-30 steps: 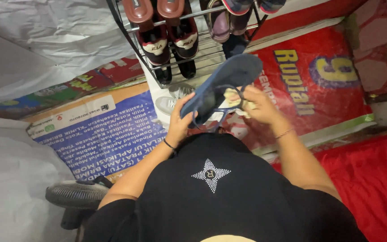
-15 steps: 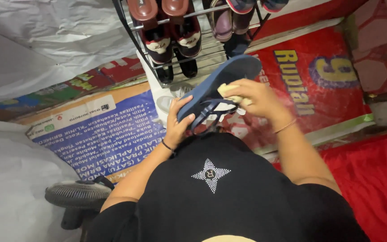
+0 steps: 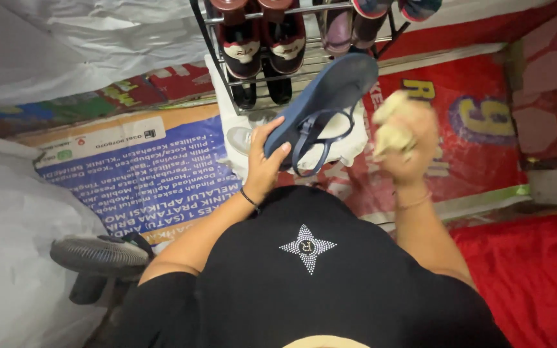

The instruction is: The person wipes a pair of blue flip-flops with a cloth, cleaning the soles and straps. They then wipe a white sneaker with teal accents, cleaning the upper and sole. The cleaned items are placed back on a metal shoe rack.

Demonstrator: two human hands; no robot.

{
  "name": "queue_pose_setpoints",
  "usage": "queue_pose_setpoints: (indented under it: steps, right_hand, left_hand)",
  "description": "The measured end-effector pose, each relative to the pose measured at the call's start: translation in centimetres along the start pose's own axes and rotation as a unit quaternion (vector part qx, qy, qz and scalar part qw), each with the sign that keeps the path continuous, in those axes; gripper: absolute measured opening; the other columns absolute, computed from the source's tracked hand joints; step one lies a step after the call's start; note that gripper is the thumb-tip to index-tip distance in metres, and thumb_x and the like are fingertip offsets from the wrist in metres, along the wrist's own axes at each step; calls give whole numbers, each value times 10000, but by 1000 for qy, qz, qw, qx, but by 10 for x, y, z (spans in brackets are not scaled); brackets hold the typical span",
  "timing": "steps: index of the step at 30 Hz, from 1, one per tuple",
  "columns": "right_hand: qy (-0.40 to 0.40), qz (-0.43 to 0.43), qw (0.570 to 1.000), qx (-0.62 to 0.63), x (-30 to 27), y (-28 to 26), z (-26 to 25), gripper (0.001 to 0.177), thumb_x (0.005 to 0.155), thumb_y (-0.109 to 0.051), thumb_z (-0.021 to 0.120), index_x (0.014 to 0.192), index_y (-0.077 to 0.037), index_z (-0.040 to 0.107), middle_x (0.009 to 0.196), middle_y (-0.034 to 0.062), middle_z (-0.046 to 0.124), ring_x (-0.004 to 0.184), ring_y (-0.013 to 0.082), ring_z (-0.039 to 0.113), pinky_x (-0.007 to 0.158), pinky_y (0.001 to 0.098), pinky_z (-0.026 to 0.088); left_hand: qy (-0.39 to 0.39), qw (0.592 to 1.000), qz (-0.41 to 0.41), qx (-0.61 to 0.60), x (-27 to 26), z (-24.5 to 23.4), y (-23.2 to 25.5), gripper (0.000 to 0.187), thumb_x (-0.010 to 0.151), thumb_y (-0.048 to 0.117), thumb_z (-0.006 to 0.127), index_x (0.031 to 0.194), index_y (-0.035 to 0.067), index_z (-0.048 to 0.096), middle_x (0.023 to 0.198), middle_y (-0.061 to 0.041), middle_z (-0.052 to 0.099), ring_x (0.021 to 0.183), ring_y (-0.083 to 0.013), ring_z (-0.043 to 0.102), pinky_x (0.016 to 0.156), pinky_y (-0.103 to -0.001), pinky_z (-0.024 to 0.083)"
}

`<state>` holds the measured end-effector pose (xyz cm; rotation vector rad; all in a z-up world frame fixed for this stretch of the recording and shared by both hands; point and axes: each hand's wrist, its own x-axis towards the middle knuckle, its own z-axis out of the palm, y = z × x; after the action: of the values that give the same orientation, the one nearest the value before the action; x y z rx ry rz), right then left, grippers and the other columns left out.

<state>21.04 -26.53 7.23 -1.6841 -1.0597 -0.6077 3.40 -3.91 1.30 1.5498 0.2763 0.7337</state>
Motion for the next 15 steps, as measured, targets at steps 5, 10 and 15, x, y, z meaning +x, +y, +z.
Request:
queue_pose_setpoints:
  steps: [5, 10, 15]
  right_hand:
    - [-149, -74, 975, -146, -31, -9, 37, 227, 910, -199, 689, 1106, -190, 804, 1157, 134, 726, 971, 350, 704, 843, 462, 551]
    - [-111, -3, 959, -259, -20, 30, 39, 198, 958, -169, 686, 1127, -221, 776, 1162, 28, 717, 1012, 258, 717, 812, 359, 560]
    - [-95, 99, 990, 19, -21, 23, 32, 277, 870, -36, 782, 1142, -4, 741, 1201, 206, 705, 1153, 416, 664, 1008, 450, 522]
  left_hand:
    - [14, 1000, -4, 15, 12, 30, 8, 529, 943, 307, 713, 1438, 168, 586, 1182, -128, 513, 1143, -251, 519, 1086, -381, 350]
    - [-16, 999, -6, 36, 4, 65, -8, 550, 910, 276, 763, 1427, 177, 601, 1158, -104, 468, 1129, -251, 503, 1079, -395, 351]
    - [-13, 999, 0, 38, 23, 82, -6, 504, 954, 330, 710, 1423, 182, 598, 1162, -98, 454, 1130, -233, 497, 1063, -382, 346]
